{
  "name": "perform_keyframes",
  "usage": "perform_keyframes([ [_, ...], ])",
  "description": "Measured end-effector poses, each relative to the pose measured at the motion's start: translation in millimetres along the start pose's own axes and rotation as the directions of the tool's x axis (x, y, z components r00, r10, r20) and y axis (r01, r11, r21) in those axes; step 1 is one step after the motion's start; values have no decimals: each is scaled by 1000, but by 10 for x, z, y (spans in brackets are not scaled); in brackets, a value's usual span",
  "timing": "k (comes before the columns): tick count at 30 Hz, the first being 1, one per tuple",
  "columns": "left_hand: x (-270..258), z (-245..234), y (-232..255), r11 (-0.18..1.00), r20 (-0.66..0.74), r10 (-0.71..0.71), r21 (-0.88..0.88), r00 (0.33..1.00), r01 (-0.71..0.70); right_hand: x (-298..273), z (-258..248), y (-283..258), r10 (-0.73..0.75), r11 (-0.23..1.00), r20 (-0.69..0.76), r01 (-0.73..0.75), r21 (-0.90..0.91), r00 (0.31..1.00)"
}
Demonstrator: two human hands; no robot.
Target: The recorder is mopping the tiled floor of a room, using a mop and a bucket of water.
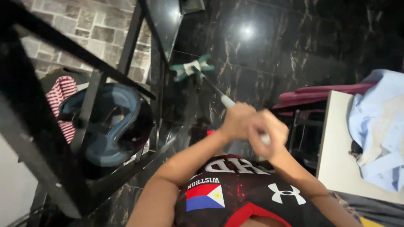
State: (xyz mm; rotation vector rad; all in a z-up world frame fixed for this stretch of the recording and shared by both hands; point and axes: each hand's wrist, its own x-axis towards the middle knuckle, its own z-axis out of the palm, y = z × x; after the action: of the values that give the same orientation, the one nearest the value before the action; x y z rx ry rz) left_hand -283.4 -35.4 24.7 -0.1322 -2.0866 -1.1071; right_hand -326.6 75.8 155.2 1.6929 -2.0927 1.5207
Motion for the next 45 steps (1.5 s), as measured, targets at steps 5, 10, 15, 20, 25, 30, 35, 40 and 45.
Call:
perform_keyframes([
  [5,-129,7,88,932,92,-120,-331,988,144,-206,-74,126,-99,989,99,86,123,990],
  [10,150,184,-494,981,17,-59,-185,998,61,-121,212,755,-85,996,-104,85,-10,991],
  [15,59,606,-1539,987,76,94,125,993,-103,-118,623,1578,-83,994,-118,74,-85,989],
  [20,-66,558,-1762,984,-34,119,137,992,-113,-135,881,1713,-60,998,-69,58,-30,996],
  [25,-305,228,-1128,988,15,151,24,988,-152,-310,751,860,-78,997,-49,76,-34,996],
  [30,-916,-72,123,984,200,31,-177,979,5,-967,430,-314,-117,993,144,112,39,983],
  [35,-1347,-549,1568,882,379,86,-459,922,106,-1479,131,-1900,1,1000,52,0,-14,999],
  [40,-1935,-590,2195,784,427,298,-620,854,37,-1944,83,-2644,-162,962,140,125,243,977],
  [45,-2603,-7,1680,875,419,310,-477,853,-83,-3665,628,-1452,-94,974,-63,79,-211,994],
])
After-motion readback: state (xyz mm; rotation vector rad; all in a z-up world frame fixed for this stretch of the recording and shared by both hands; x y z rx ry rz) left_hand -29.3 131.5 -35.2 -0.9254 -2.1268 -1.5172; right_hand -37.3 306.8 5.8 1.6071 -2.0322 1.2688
